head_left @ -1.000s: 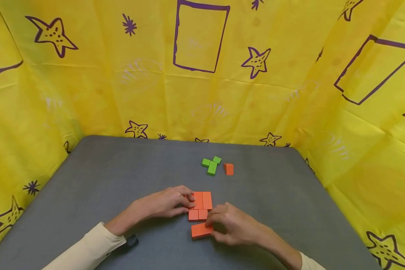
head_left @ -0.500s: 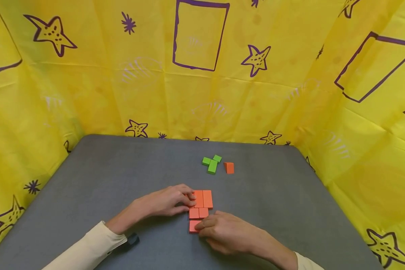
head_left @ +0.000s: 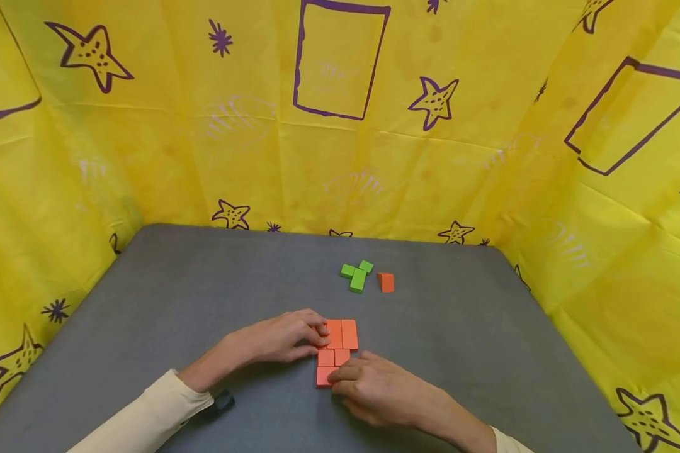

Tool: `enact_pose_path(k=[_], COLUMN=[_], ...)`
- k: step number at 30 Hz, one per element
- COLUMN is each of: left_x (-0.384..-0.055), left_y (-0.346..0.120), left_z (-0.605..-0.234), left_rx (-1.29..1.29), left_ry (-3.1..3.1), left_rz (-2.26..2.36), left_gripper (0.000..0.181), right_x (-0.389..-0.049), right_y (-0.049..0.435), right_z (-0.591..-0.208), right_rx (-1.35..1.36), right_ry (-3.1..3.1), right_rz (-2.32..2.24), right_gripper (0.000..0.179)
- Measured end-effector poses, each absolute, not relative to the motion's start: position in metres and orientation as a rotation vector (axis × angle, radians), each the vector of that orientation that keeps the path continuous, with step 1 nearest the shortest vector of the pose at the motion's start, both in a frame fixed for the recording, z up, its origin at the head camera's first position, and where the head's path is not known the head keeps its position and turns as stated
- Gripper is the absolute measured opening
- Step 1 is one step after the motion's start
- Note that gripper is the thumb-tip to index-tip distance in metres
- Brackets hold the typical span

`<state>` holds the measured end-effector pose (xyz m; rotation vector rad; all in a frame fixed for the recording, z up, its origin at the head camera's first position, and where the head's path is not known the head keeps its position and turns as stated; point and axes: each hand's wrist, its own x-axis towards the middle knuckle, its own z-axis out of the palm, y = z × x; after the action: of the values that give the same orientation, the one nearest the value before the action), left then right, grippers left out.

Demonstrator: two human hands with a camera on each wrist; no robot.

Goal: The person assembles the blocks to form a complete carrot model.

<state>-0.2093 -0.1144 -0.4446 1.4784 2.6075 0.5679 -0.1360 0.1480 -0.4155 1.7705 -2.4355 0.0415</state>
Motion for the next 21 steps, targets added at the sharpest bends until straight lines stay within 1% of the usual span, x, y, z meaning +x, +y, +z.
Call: enact_pose_path(k=[7, 12, 16, 21], left_x=[-0.210, -0.209, -0.209, -0.209], left_y=[-0.114, -0.114, -0.114, -0.115], left_z=[-0.444, -0.444, -0.444, -0.444], left_rx=[1.490, 1.493, 1.501, 1.494], left_ry=[2.610, 2.608, 2.611, 2.613], left_rz=[0.566, 0.572, 0.557, 0.539], left_gripper=[0.025, 0.024, 0.022, 0.020], right_x=[-0.136, -0.144, -0.160, -0.193], right_y=[0.148, 0.151, 0.158, 0.175], right_z=[-0.413, -0.407, -0.399, -0.388], right_rx=[1.774, 1.723, 1.626, 1.448], right_ry=[-2.447, -2.502, -2.505, -2.526], right_rz=[0.062, 0.086, 0.087, 0.155], right_gripper=[0.014, 0.019, 0.020, 0.018])
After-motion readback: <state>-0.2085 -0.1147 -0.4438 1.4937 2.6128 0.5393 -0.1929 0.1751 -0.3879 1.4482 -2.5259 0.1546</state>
